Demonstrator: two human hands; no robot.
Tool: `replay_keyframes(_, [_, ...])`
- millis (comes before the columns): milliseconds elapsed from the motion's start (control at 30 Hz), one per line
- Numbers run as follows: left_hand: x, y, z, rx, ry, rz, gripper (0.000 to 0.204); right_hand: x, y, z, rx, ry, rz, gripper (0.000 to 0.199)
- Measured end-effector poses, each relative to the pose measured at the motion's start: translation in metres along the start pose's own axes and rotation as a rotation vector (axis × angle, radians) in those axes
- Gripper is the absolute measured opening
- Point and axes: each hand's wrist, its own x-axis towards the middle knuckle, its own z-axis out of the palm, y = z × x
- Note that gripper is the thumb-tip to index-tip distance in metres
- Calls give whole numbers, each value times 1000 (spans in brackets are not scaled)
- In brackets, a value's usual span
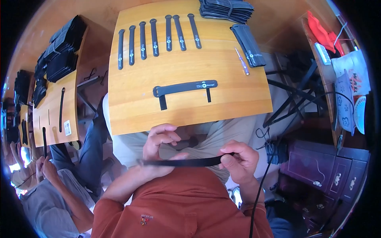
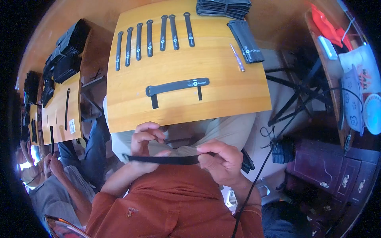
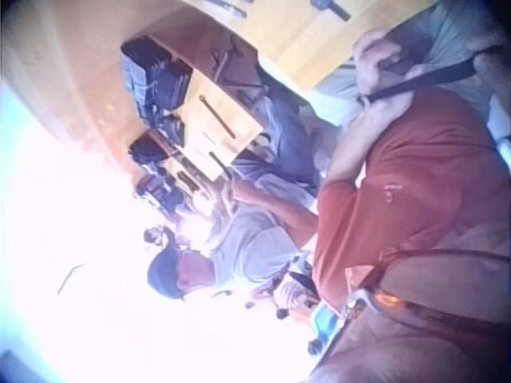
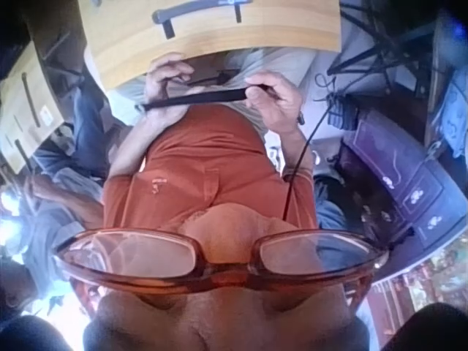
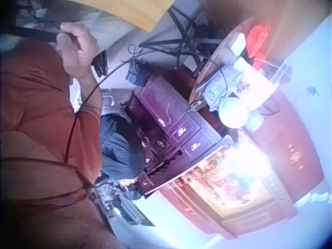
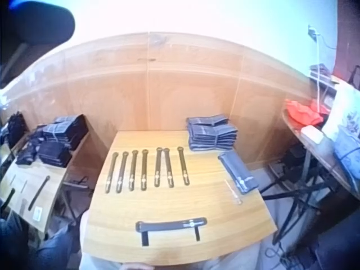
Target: The recorder aligns black textile straps with markings on a table and stacks them.
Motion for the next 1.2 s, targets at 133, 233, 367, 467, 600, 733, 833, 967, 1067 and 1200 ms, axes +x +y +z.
replay_keyframes(133, [-7,7,-22,-372,-239,-160,85,6,7,10,-135,35,66,15])
replay_keyframes(233, [-1,25,-47,-348,-362,-268,49,14,21,10,-175,90,154,15])
replay_keyframes(367, [-11,17,-67,-520,-268,-351,28,23,33,13,-157,70,239,14])
replay_keyframes(467, [-14,24,-71,-741,-55,-643,22,29,40,9,-19,-99,326,12])
replay_keyframes(600, [-16,5,-85,-856,25,-605,23,39,46,0,333,-266,287,15])
replay_keyframes(733, [-13,0,-96,-643,-24,-671,24,45,35,19,329,-76,297,23])
replay_keyframes(833, [-5,4,-94,-709,98,-853,18,49,49,15,201,-79,265,21])
replay_keyframes(967, [-3,-4,-90,-459,159,-736,12,54,58,10,33,-63,238,19])
replay_keyframes(1067, [2,-12,-85,-209,130,-621,8,57,63,8,23,-14,233,19])
replay_keyframes(1200, [13,-12,-75,-187,185,-628,9,67,62,2,0,20,170,19])
